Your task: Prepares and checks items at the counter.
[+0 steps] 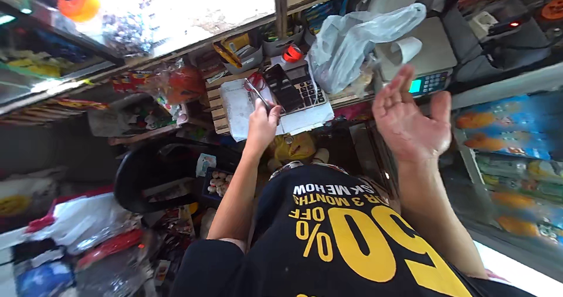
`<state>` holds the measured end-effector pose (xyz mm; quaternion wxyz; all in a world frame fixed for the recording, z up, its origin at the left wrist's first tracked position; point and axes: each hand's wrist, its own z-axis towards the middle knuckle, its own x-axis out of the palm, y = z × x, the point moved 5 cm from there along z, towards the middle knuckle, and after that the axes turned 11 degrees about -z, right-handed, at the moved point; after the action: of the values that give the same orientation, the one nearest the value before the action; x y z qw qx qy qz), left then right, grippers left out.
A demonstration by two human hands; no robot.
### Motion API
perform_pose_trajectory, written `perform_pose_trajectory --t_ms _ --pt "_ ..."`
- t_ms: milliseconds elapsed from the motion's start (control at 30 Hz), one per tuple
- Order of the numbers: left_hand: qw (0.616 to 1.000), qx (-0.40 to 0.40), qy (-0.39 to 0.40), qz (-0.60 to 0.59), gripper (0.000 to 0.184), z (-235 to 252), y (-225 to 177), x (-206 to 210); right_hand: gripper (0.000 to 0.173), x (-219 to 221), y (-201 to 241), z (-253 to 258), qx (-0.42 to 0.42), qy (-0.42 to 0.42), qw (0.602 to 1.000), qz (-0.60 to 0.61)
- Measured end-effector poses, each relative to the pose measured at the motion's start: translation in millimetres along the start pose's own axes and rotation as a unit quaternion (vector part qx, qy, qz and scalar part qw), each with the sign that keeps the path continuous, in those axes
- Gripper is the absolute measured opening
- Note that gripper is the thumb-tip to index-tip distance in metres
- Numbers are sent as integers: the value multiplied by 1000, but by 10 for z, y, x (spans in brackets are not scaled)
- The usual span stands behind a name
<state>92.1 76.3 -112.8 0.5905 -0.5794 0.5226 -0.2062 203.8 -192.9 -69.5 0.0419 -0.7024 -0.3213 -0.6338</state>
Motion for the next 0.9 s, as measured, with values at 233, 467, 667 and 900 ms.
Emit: perform_pose_trajectory --t_ms 233,467,667,900 --pt "936 -272 -30 220 44 485 1152 -437 79 -282 235 -68 -20 -22 999 15" --pt "939 -284 -13 193 45 747 1215 -157 73 -331 124 -115 7 -37 999 -4" --pt "915 -323 -15 242 40 767 1125 -193 65 -341 -44 -91 54 -48 995 -75" --pt "966 -213 -6 145 35 534 1046 -480 41 -349 -301 3 126 22 809 -573"
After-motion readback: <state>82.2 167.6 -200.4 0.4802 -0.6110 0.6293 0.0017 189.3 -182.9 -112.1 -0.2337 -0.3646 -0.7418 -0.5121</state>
